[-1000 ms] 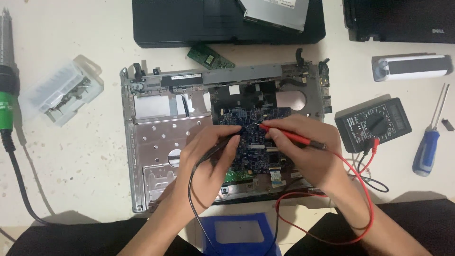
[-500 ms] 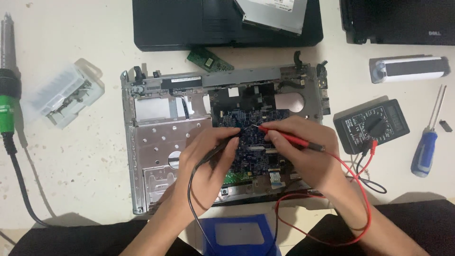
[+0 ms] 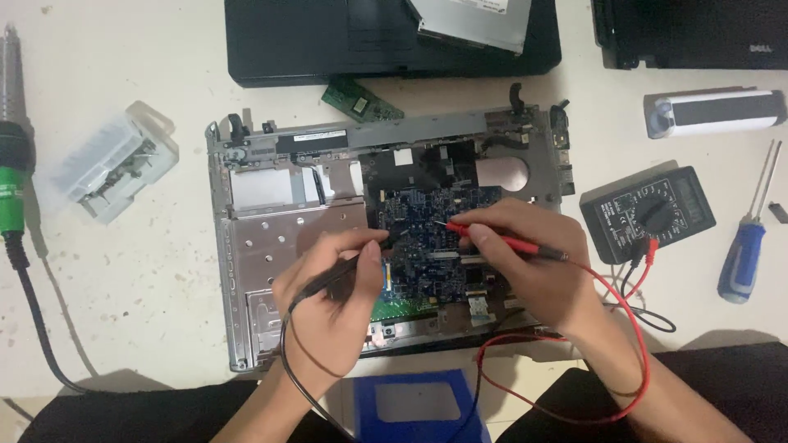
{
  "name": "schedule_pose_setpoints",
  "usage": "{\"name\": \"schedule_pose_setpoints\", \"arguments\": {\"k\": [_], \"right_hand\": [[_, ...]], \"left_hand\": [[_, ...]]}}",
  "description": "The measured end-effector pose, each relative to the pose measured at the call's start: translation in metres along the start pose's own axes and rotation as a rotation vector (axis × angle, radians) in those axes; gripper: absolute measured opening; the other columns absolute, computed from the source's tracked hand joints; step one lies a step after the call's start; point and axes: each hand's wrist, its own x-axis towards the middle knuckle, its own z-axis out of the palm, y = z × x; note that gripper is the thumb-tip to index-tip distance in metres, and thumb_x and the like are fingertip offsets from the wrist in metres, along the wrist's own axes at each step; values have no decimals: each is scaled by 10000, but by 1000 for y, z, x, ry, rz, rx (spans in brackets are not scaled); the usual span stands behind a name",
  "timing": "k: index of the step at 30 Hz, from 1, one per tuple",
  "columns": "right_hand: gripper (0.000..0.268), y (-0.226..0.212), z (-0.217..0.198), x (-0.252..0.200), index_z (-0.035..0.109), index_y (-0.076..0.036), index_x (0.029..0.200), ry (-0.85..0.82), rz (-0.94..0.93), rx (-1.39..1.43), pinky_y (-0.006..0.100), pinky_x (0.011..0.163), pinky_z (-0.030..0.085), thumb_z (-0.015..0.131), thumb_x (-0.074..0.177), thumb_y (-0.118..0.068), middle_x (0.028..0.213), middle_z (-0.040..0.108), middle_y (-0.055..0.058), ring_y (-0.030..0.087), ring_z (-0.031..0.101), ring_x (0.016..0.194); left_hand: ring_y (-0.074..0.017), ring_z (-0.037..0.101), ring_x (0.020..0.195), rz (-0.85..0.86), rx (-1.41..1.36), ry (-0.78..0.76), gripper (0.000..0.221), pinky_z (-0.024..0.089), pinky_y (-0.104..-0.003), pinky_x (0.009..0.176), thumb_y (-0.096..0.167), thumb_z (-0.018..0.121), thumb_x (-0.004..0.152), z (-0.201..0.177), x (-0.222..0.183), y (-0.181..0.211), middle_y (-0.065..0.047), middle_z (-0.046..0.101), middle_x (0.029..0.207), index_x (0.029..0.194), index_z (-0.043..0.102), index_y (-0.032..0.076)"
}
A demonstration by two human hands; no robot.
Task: Using a digital multimeter to test components on a laptop motherboard during a repair
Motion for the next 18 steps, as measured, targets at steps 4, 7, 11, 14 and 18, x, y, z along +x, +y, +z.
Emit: {"name": "schedule_pose_setpoints", "arguments": {"k": [4, 7, 11, 14, 18], "right_hand": [[242, -1, -2, 1, 837, -36, 1158, -26, -25, -30, 301, 762, 587, 630, 1074, -130, 961, 850, 99, 186, 806, 845], [246, -5, -2, 1, 832, -34, 1196, -18, 1, -33, 281, 769, 644, 656, 1056, -135, 1046, 866, 111, 190, 846, 900], [258, -8, -2, 0, 838, -55, 1206, -21, 68, -49, 270, 785, 662, 675, 1039, -163, 1058, 876, 91, 168, 866, 909], [203, -5, -1, -1, 835, -54, 1153, -20, -49, -39, 263, 759, 653, 678, 1047, -124, 1038, 863, 95, 166, 850, 884], [153, -3, -1, -2, 850, -104, 1090, -19, -82, -84, 276, 715, 545, 727, 1013, -153, 940, 829, 53, 153, 747, 776]], "left_hand": [[-133, 827, 837, 45, 47, -23, 155, 599, -292, 796, 186, 658, 1029, -2, 4, -2, 29, 852, 882, 1008, 810, 159], [-141, 765, 774, 66, 50, -17, 226, 572, -306, 689, 270, 645, 1062, -1, 4, -13, 23, 807, 840, 989, 821, 147], [-165, 786, 774, 93, 56, -14, 200, 570, -313, 659, 243, 657, 1059, 1, 3, -13, 0, 806, 824, 979, 811, 144], [-153, 784, 765, 72, 62, -3, 176, 557, -305, 673, 230, 668, 1033, 2, 3, -12, 8, 806, 823, 964, 812, 156], [-140, 742, 703, 44, 29, -30, 205, 550, -293, 648, 232, 658, 1041, 1, 5, -10, -8, 797, 801, 970, 824, 136]]}}
